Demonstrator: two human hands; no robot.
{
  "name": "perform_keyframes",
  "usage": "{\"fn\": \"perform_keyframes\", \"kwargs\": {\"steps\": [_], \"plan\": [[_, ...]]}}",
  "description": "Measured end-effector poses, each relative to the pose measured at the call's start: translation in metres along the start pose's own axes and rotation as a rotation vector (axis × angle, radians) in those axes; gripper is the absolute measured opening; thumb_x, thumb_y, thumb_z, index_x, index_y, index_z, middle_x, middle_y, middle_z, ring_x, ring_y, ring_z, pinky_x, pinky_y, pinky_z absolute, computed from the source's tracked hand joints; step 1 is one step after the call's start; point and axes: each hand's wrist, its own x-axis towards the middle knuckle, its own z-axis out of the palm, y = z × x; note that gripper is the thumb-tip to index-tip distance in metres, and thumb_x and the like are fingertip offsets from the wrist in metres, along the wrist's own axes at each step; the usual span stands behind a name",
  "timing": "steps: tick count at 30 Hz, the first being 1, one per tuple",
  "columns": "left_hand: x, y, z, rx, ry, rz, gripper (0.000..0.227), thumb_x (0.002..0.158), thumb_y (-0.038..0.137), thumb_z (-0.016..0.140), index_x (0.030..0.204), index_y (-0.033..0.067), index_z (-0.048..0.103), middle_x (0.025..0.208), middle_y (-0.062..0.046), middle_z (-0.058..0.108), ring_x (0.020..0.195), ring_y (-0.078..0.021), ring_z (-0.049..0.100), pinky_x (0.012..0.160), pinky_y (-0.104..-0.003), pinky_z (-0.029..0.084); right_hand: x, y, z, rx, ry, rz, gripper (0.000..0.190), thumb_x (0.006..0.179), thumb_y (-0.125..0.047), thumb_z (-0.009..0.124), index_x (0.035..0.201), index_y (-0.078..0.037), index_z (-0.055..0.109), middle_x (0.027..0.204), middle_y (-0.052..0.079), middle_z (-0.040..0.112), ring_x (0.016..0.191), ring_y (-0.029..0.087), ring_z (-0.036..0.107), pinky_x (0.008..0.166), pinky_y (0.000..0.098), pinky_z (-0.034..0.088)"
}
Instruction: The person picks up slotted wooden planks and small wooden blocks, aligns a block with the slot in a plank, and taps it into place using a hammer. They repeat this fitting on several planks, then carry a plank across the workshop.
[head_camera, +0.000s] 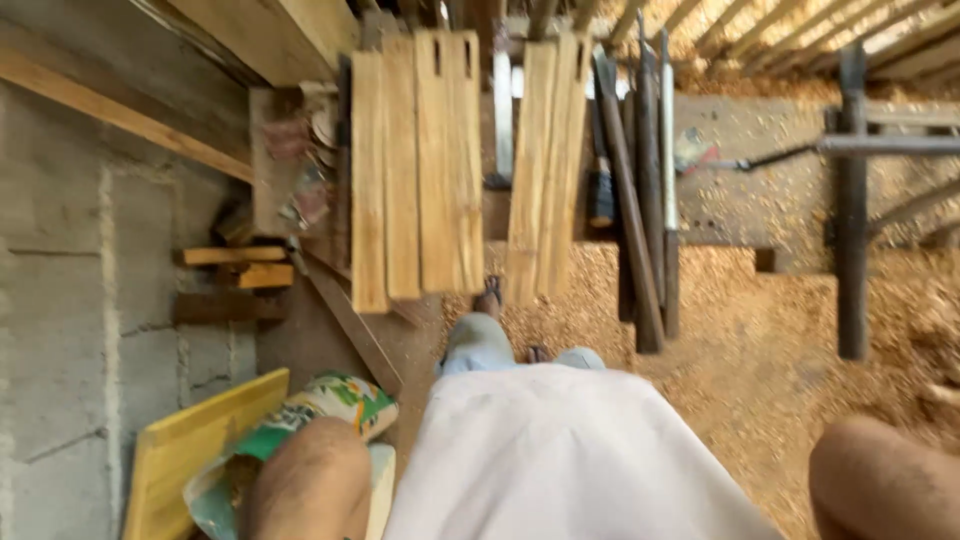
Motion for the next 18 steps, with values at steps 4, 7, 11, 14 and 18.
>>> {"fn": "perform_keyframes", "kwargs": {"steps": [4,7,11,14,18], "plan": [[0.066,-0.025,-0.032,0.059,-0.009,0.017,0.029,0.101,0.013,0.068,0.128,0.0044,0.066,0.108,-0.015,0.075,0.09,-0.0229,0.072,0.084,-0.038,0.061,0.037,0.051,0.058,0.022,0.034,-0.048,0.025,0.107,-0.026,0.064,0.125,-0.009,0.065,0.101,0.004,0.066,0.074,0.013,0.059,0.058,0.0253,0.049],[0.121,-0.124,0.024,0.075,-0.063,0.031,0.03,0.1,0.013,0.069,0.129,0.0043,0.066,0.107,-0.015,0.076,0.089,-0.0217,0.072,0.083,-0.037,0.061,0.03,0.092,0.091,0.017,0.111,-0.073,0.026,0.107,-0.028,0.064,0.126,-0.009,0.065,0.099,0.003,0.066,0.074,0.013,0.06,0.057,0.0256,0.049],[0.183,-0.219,0.129,0.029,-0.301,-0.489,0.043,0.098,0.01,0.054,0.14,0.0001,0.055,0.12,-0.022,0.067,0.087,-0.0317,0.072,0.081,-0.039,0.064,-0.016,0.169,0.101,-0.398,0.064,0.193,0.029,0.105,-0.025,0.058,0.118,-0.003,0.072,0.078,0.003,0.066,0.056,0.006,0.05,0.044,0.0215,0.04],[0.207,-0.262,0.179,0.185,-0.24,-0.509,0.046,0.096,0.003,0.051,0.141,-0.0079,0.05,0.123,-0.027,0.064,0.1,-0.036,0.07,0.081,-0.045,0.062,-0.027,0.179,0.12,-0.478,0.008,0.216,0.026,0.102,-0.02,0.063,0.118,-0.002,0.073,0.081,0.003,0.068,0.064,0.008,0.057,0.05,0.0229,0.047],[0.231,-0.303,0.24,0.385,-0.244,-0.618,0.039,0.1,0.005,0.048,0.136,-0.0096,0.052,0.123,-0.028,0.063,0.104,-0.0417,0.068,0.082,-0.049,0.06,-0.039,0.188,0.119,-0.683,-0.015,0.196,0.024,0.099,-0.017,0.066,0.116,-0.002,0.073,0.083,0.003,0.07,0.07,0.009,0.061,0.057,0.0234,0.05]]}}
